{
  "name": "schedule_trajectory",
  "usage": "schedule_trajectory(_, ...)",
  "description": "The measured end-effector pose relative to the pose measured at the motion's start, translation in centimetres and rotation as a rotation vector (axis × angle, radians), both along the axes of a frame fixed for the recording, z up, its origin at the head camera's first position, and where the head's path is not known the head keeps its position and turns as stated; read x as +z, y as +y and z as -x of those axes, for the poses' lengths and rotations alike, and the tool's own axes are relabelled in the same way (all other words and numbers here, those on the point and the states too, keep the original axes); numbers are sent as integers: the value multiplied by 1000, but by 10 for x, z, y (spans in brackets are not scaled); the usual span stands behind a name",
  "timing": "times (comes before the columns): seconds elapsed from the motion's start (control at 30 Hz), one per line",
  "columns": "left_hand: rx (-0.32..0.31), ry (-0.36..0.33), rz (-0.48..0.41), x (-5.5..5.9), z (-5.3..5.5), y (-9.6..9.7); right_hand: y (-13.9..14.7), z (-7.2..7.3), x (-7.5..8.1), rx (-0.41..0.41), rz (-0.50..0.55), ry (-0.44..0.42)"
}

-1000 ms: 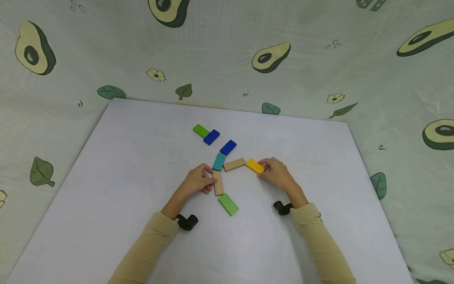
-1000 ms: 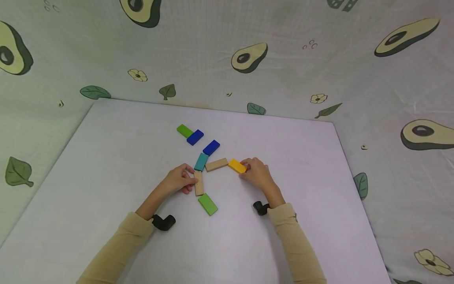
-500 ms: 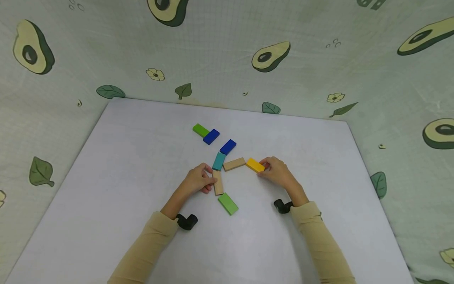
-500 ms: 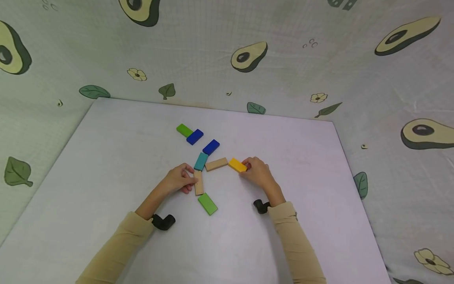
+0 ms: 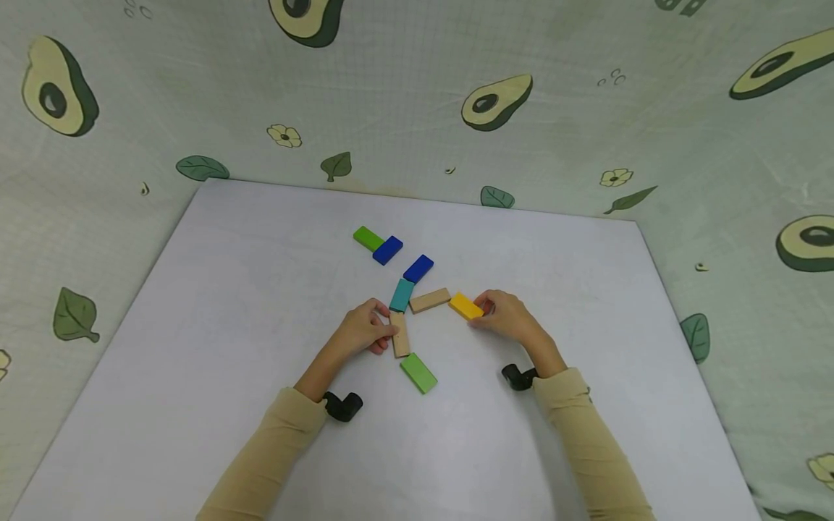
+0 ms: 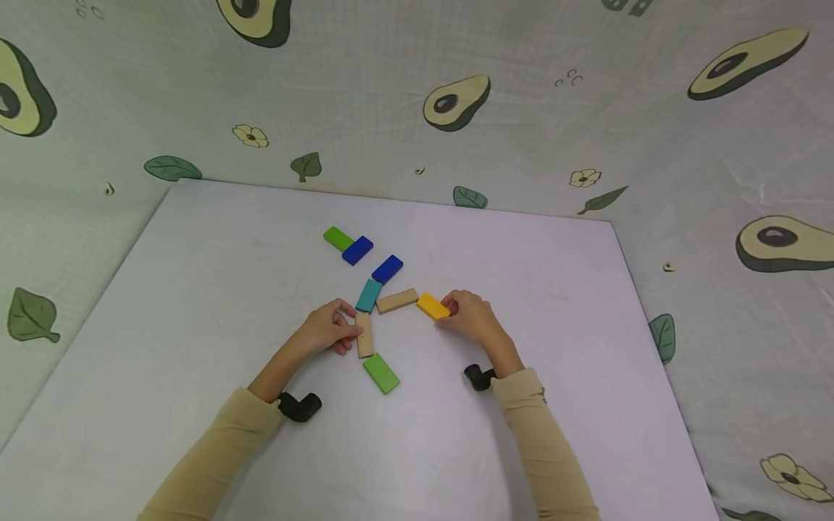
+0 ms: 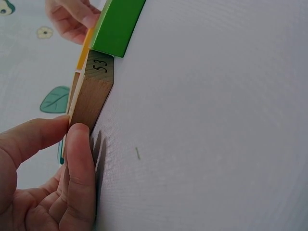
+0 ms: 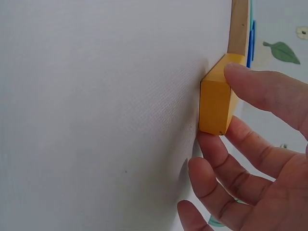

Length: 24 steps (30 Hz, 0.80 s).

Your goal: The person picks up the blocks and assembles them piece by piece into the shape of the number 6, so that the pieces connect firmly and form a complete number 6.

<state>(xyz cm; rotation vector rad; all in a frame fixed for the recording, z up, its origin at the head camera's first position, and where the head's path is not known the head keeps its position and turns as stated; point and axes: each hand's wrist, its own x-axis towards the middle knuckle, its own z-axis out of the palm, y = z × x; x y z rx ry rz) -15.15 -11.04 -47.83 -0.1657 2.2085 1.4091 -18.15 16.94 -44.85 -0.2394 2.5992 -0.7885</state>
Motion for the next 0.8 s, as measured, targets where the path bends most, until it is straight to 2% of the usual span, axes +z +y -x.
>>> schedule_trajectory(0.8, -2, 17, 3, -1, -1, 0, 2, 2, 6, 12, -74, -99)
